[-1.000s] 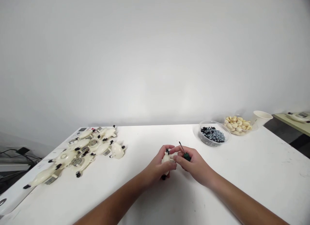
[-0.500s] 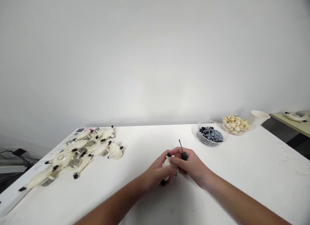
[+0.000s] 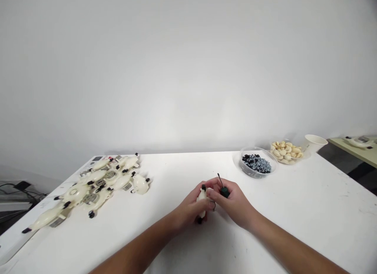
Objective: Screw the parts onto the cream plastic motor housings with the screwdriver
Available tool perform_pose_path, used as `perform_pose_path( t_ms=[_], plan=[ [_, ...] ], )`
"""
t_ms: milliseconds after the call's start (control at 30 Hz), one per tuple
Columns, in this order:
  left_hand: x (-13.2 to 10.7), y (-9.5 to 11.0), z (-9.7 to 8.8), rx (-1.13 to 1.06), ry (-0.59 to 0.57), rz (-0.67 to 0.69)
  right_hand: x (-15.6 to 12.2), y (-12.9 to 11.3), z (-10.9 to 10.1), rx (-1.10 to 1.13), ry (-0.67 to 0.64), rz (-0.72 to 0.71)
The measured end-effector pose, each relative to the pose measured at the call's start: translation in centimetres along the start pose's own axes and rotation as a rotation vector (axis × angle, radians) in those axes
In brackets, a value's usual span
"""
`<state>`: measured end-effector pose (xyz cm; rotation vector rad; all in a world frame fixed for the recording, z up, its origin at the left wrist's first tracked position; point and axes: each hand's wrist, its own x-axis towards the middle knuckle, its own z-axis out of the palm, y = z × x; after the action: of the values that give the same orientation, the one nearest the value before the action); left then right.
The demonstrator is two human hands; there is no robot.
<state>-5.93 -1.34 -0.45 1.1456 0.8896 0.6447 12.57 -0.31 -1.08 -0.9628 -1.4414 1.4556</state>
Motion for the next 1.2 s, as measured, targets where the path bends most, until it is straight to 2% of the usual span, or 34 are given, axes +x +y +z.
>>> perform_pose_path(
  t_ms=[133,200,267,333,400,467,667,733,833,867,1033,1200],
  plan=[
    [0.6,-0.8,-0.4,-0.244,0.024,0.019,0.3,-0.6,-0.5,-0.088,0.055,-0.009],
    [0.8,-0.6,-0.5,-0.372,0.075,0.041,0.4,-0.4,-0.8,-0.179,0.075,-0.018],
    [1.0,-0.3,-0.5,-0.441,0.154,0.053,0.4,0.1,-0.8,-0.252,0.035,-0.007],
    [1.1,-0.1,-0.5,-0.459,0.211,0.066,0.3,0.6,-0.6,-0.28,-0.062,0.041],
    [1.2,0.0,-0.5,-0.47,0.227,0.095,0.1,0.9,-0.2,-0.276,-0.136,0.08],
    [1.1,0.0,-0.5,-0.466,0.21,0.125,0.0,0.9,0.1,-0.246,-0.146,0.072],
    [1.0,0.3,-0.7,-0.336,0.111,0.217,0.0,0.4,-0.2,-0.134,-0.054,-0.008],
    [1.2,0.1,-1.1,-0.242,0.179,0.243,0.2,0.5,-0.7,-0.051,-0.003,0.015],
    [1.6,-0.3,-2.0,-0.016,0.381,0.304,0.5,0.5,-1.3,0.073,0.038,0.048],
    [1.6,-0.4,-2.3,0.065,0.409,0.333,0.6,0.4,-1.4,0.104,0.043,0.056],
    [0.6,0.2,-2.2,0.284,0.347,0.401,0.7,0.2,-1.8,0.179,0.001,0.058],
    [-0.6,1.0,-1.8,0.338,0.296,0.463,0.7,0.3,-2.0,0.216,-0.068,0.055]
  ],
)
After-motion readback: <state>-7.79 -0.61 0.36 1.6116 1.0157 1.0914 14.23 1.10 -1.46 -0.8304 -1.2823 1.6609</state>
